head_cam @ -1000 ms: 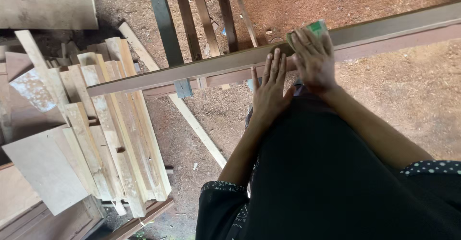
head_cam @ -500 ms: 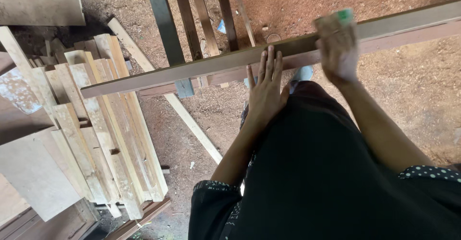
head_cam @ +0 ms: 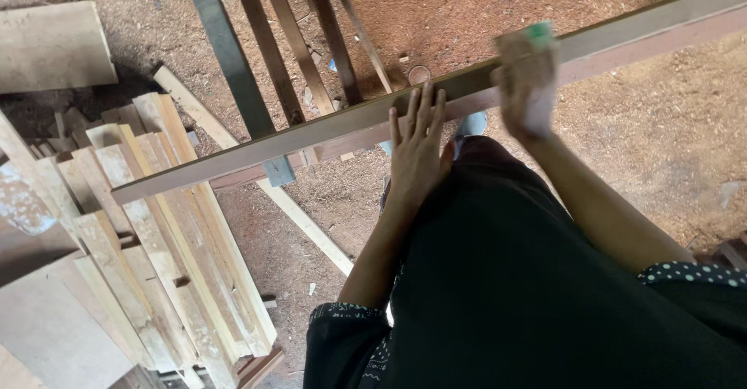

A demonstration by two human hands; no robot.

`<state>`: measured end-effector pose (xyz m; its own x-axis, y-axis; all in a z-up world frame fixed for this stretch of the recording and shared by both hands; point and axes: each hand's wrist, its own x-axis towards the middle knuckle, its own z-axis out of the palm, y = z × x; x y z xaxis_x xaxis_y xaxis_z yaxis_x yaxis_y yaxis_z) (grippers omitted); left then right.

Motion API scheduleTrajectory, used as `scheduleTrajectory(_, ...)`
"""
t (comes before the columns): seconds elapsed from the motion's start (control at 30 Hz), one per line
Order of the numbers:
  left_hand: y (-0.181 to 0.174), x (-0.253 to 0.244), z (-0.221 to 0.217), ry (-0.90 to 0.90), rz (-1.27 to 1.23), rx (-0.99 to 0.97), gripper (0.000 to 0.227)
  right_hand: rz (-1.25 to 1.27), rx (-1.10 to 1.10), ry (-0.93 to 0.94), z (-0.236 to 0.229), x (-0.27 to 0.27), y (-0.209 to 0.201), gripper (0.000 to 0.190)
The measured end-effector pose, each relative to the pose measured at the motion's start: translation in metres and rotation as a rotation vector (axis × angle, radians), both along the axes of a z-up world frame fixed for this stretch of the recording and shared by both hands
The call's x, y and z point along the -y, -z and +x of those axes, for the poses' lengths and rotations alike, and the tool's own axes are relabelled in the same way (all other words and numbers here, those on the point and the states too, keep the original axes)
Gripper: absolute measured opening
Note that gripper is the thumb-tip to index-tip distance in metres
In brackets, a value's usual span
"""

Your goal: The person sands the surface of a wooden furniture frame by hand using a piece of sandpaper.

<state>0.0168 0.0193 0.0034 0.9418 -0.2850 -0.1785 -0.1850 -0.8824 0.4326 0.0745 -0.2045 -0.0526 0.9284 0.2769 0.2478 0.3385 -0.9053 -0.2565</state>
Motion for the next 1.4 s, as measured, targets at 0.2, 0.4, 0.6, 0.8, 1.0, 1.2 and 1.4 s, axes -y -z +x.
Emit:
scheduleTrajectory(0.2, 0.006, -0.013, -0.01, -0.106, -0.195, 0.086, 0.085, 0.28, -0.088, -0.105, 0.0, -0.005, -0.018, 0.036)
scheduleTrajectory(0.4, 0.008, -0.026, -0.014, -0.168, -0.195, 0.152, 0.08, 0.225, 0.007, -0.041, -0.019, -0.018, -0.017, 0.034)
scheduleTrajectory(0.6, 0.011, -0.026, -0.014, -0.15, -0.191, 0.208, 0.08, 0.402, 0.034, 0.015, -0.019, -0.004, -0.017, 0.022)
scheduleTrajectory(0.8, 0.006, -0.029, -0.013, -0.133, -0.208, 0.188, 0.081, 0.365, 0.13, -0.202, -0.024, -0.04, -0.006, 0.023)
scheduleTrajectory(1.0, 0.002, -0.035, -0.013, -0.083, -0.234, 0.164, 0.084, 0.525, 0.159, -0.12, -0.013, -0.002, 0.012, 0.025)
scheduleTrajectory(1.2, 0.001, -0.045, -0.01, -0.048, -0.268, 0.111, 0.088, 0.431, 0.115, -0.336, -0.031, -0.049, 0.009, 0.02)
scheduleTrajectory(1.4, 0.008, -0.043, -0.015, -0.074, -0.304, 0.152, 0.084, 0.288, 0.11, -0.001, -0.022, -0.021, 0.0, 0.03)
